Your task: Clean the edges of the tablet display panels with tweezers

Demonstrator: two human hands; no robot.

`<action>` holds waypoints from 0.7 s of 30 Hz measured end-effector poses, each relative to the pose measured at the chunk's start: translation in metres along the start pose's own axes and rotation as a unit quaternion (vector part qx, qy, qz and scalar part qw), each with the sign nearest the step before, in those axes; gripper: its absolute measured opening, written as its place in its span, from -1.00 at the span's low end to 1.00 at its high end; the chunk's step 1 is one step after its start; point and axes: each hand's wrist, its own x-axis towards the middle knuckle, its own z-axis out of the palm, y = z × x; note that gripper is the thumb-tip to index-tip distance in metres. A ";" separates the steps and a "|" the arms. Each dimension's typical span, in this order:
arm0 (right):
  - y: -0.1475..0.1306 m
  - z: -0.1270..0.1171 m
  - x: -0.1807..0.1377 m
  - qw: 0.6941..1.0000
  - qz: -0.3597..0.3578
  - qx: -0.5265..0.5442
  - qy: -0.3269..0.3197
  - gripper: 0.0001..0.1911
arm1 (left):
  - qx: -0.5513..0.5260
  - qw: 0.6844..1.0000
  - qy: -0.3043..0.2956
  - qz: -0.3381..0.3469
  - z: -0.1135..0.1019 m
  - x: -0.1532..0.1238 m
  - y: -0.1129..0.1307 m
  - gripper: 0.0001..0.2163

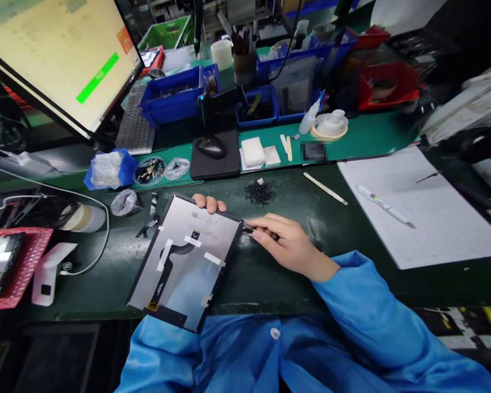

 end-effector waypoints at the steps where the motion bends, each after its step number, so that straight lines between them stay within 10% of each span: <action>1: 0.000 0.000 0.000 1.000 0.009 0.009 -0.005 -0.76 | 0.002 1.000 -0.003 -0.012 -0.001 0.000 0.000 -0.51; 10: -0.005 0.006 0.001 0.952 0.211 0.216 -0.045 -0.77 | 0.000 1.000 -0.009 -0.009 -0.006 0.004 -0.009 -0.35; 21: -0.005 0.009 0.002 0.980 0.163 0.108 0.037 -0.83 | 0.029 0.999 0.005 -0.037 -0.004 0.001 -0.006 -0.44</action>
